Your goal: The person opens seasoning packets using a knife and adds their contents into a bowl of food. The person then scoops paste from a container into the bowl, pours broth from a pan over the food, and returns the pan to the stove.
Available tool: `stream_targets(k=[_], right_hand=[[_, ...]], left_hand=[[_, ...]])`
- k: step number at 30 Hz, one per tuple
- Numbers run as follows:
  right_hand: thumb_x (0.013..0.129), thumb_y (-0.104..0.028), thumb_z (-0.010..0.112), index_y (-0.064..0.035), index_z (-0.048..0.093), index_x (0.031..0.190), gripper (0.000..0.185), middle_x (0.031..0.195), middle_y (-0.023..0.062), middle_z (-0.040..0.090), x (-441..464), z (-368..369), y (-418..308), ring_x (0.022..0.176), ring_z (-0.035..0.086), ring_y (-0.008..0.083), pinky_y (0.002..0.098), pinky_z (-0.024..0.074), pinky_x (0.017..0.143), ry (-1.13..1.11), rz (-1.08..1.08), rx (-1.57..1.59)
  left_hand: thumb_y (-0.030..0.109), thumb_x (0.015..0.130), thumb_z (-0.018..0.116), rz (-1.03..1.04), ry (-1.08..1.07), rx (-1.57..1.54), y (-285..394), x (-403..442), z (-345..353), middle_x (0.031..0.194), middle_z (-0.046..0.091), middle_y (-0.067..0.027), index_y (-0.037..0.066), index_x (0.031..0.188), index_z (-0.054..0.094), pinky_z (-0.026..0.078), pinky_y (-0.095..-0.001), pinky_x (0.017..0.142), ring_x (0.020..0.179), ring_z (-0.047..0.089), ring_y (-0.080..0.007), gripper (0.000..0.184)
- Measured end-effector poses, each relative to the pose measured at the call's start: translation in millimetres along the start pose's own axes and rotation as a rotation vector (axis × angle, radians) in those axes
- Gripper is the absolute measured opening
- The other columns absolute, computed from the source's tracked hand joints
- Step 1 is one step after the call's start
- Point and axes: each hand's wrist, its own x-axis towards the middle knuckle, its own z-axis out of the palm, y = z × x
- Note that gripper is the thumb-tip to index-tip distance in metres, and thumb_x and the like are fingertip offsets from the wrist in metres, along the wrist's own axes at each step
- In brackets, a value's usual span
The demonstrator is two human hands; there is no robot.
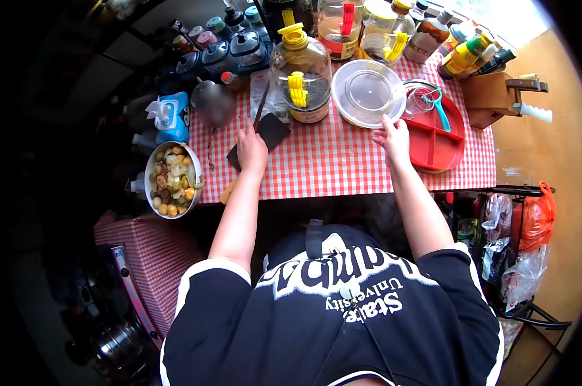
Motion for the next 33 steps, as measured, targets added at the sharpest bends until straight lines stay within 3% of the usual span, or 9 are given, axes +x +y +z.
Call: stream_targets(k=[4, 7, 11, 17, 18, 21, 26, 29, 33], right_hand=[[0.089, -0.019, 0.055, -0.0023, 0.045, 0.091, 0.019, 0.072, 0.0052, 0.053, -20, -9, -5, 0.058, 0.053, 0.0105, 0.0252, 0.0508, 0.056, -0.069, 0.100, 0.152], [0.089, -0.019, 0.055, -0.0029, 0.046, 0.092, 0.019, 0.071, 0.0037, 0.054, -57, -24, -5, 0.058, 0.054, 0.0091, 0.0231, 0.0504, 0.057, -0.129, 0.171, 0.137], [0.089, -0.022, 0.056, -0.0026, 0.048, 0.102, 0.025, 0.077, 0.0054, 0.059, -100, -41, -3, 0.061, 0.059, 0.0091, 0.0197, 0.0502, 0.057, -0.312, 0.332, 0.084], [0.095, -0.035, 0.042, -0.0053, 0.046, 0.109, 0.033, 0.097, 0.0062, 0.059, -95, -62, 6, 0.085, 0.061, 0.0151, 0.0292, 0.0489, 0.077, -0.494, 0.271, -0.027], [0.094, -0.039, 0.041, -0.0083, 0.038, 0.125, 0.044, 0.119, 0.0086, 0.051, -93, -61, 8, 0.107, 0.053, 0.0178, 0.0328, 0.0451, 0.087, -0.451, 0.243, -0.028], [0.095, -0.042, 0.039, -0.0106, 0.015, 0.141, 0.061, 0.140, 0.0121, 0.028, -96, -44, -2, 0.123, 0.039, 0.0219, 0.0359, 0.0433, 0.091, -0.423, 0.122, 0.042], [0.072, -0.024, 0.075, -0.0101, 0.006, 0.144, 0.101, 0.145, 0.0139, 0.020, -87, -47, 36, 0.133, 0.023, 0.0266, 0.0397, 0.0253, 0.106, -0.685, -0.089, 0.007], [0.069, -0.022, 0.076, -0.0074, 0.010, 0.144, 0.100, 0.147, 0.0157, 0.017, -70, -46, 19, 0.135, 0.018, 0.0272, 0.0388, 0.0176, 0.110, -0.691, -0.459, -0.467], [0.084, -0.037, 0.055, -0.0073, 0.019, 0.142, 0.074, 0.146, 0.0147, 0.022, -38, -30, -2, 0.135, 0.021, 0.0266, 0.0375, 0.0203, 0.109, -0.966, 0.033, 0.086]], left_hand=[[0.015, 0.085, 0.052, 0.034, 0.161, 0.295, 5, -5, 14, 0.116, 0.048, -0.0125, 0.007, 0.125, 0.046, 0.038, -0.0409, 0.091, 0.110, 0.045, -0.0298, 0.041], [0.016, 0.082, 0.059, 0.290, 0.259, -0.132, 35, -33, -27, 0.118, 0.048, -0.0116, 0.007, 0.112, 0.053, 0.038, -0.0415, 0.091, 0.110, 0.045, -0.0298, 0.033], [0.016, 0.071, 0.070, 0.853, -0.260, -0.384, 132, -97, -61, 0.126, 0.045, -0.0145, 0.006, 0.099, 0.054, 0.034, -0.0449, 0.099, 0.119, 0.041, -0.0339, 0.034], [0.018, 0.069, 0.071, 0.948, -0.221, -0.030, 145, -111, -30, 0.125, 0.044, -0.0270, 0.003, 0.090, 0.052, 0.037, -0.0467, 0.098, 0.119, 0.043, -0.0407, 0.032], [0.018, 0.072, 0.067, 0.962, -0.205, -0.030, 144, -112, -30, 0.124, 0.045, -0.0301, 0.003, 0.086, 0.051, 0.042, -0.0459, 0.094, 0.114, 0.048, -0.0415, 0.026], [0.018, 0.073, 0.066, 1.012, -0.143, 0.052, 145, -121, -25, 0.123, 0.046, -0.0310, 0.004, 0.083, 0.051, 0.044, -0.0446, 0.092, 0.112, 0.050, -0.0415, 0.022], [0.018, 0.074, 0.067, 0.932, -0.114, -0.048, 143, -118, -36, 0.119, 0.049, -0.0297, 0.004, 0.081, 0.050, 0.046, -0.0428, 0.090, 0.110, 0.052, -0.0391, 0.024], [0.017, 0.073, 0.070, 0.890, -0.067, -0.122, 138, -116, -49, 0.116, 0.053, -0.0248, 0.003, 0.084, 0.048, 0.050, -0.0388, 0.082, 0.101, 0.059, -0.0345, 0.028], [0.017, 0.077, 0.067, 0.852, -0.035, -0.146, 134, -122, -53, 0.109, 0.059, -0.0198, 0.003, 0.086, 0.048, 0.053, -0.0354, 0.071, 0.086, 0.064, -0.0300, 0.025]])
